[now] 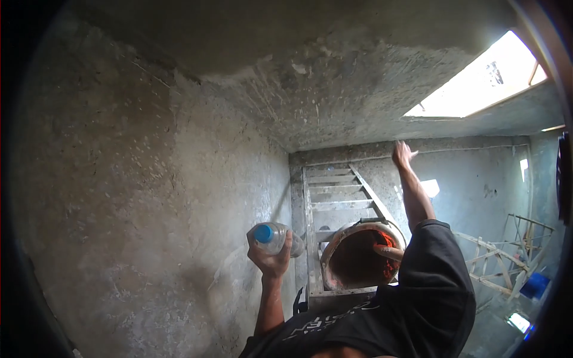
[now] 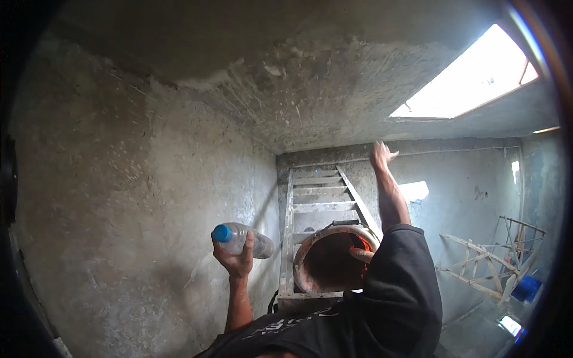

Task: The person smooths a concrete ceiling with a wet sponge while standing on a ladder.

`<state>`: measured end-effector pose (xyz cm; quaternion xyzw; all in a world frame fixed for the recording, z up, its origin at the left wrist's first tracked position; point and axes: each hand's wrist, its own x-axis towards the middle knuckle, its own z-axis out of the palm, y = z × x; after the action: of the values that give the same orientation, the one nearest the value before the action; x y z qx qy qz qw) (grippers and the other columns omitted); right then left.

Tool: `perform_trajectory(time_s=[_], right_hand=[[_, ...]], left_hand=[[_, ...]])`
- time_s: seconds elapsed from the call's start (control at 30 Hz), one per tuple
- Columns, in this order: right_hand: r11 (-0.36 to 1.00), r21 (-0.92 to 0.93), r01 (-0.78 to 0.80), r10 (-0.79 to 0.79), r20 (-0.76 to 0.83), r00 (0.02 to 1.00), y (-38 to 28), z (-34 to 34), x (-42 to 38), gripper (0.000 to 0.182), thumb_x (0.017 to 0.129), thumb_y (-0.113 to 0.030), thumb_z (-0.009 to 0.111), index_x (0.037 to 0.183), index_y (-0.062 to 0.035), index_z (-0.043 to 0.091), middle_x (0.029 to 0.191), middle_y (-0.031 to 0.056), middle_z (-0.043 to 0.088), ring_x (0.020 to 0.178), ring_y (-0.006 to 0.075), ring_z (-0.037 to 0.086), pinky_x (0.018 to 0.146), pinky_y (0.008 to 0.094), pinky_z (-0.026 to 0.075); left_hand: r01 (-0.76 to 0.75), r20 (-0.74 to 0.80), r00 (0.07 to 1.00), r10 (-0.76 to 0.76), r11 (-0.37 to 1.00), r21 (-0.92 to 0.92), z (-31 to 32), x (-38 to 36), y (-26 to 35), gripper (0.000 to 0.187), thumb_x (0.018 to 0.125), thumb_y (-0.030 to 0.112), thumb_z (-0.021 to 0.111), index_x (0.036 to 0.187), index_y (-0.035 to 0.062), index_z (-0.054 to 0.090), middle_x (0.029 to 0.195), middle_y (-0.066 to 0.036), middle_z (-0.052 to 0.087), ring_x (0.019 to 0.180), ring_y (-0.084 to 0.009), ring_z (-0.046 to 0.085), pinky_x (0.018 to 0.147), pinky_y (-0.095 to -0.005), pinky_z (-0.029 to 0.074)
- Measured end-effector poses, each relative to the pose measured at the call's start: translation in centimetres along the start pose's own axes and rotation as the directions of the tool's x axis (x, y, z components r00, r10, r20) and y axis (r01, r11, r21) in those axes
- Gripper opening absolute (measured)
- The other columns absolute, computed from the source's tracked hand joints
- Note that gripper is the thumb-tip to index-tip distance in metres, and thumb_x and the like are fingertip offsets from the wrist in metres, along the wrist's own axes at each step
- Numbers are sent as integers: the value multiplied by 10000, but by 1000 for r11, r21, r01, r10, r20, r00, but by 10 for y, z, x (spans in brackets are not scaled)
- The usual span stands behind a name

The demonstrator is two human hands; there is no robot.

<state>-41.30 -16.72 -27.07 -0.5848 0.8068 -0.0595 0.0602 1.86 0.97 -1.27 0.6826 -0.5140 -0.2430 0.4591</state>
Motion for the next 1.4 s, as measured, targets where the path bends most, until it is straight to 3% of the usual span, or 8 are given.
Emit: perform_trajectory(time_s=[0.07,0.17,0.4,0.73,0.87,0.93,1.13,1.4], right_hand=[[945,48,-325,318,111,942,43,8,-24,157,838,-117,557,967,-47,614,1021,181,640,973,350,605,877,426,479],[984,178,-24,2,124,992,71,-21,-72,227,826,-98,604,1044,-37,617,1060,185,638,885,308,660,793,382,523],[124,909,-397,-190,415,890,-13,-174,-147,330,870,-97,633,1156,59,580,1009,138,668,888,238,668,801,345,550],[872,473,128,-485,794,368,-104,-158,-257,242,793,-211,661,967,-51,712,805,121,683,735,186,652,690,322,520],[789,538,297,-614,680,401,-70,-55,-298,219,807,-177,634,930,-9,704,780,140,667,721,229,649,671,345,533],[552,300,778,-788,492,370,-36,18,-327,205,818,-161,611,880,17,691,783,156,659,724,241,651,638,352,542],[19,-249,968,-963,257,85,19,94,-364,196,820,-216,625,877,-30,648,709,120,602,676,210,626,563,313,526],[482,251,839,-834,427,351,23,83,-384,178,886,-181,500,900,-38,606,797,171,584,743,299,588,669,423,496]], left_hand=[[-103,-58,994,97,990,-98,-3,2,-2,468,715,255,800,1009,-3,542,862,-98,625,744,-210,618,707,-343,510],[-10,-47,999,7,997,-72,-12,-11,4,489,712,249,802,1033,-8,538,878,-101,626,781,-209,620,754,-344,507],[-102,-58,994,98,991,-84,-16,-13,14,481,718,207,795,1047,-21,529,922,-87,617,793,-189,607,764,-342,508],[-66,-139,989,59,997,-47,-49,-47,14,508,729,256,805,1047,-19,521,953,-90,577,850,-179,588,767,-332,499],[-10,-132,991,5,999,-39,-57,-53,8,521,729,279,803,1046,-23,520,949,-92,577,848,-192,590,757,-343,504],[-77,-143,987,77,997,5,-60,-50,8,526,732,298,795,1039,-28,519,943,-94,575,834,-204,593,734,-346,508],[-95,-150,984,100,995,39,-62,-44,6,538,725,301,794,1042,-35,516,934,-106,578,793,-214,605,689,-336,519],[-75,-131,988,83,995,71,-64,-46,-1,510,733,269,790,1039,-38,522,943,-113,589,808,-212,612,692,-335,521]])
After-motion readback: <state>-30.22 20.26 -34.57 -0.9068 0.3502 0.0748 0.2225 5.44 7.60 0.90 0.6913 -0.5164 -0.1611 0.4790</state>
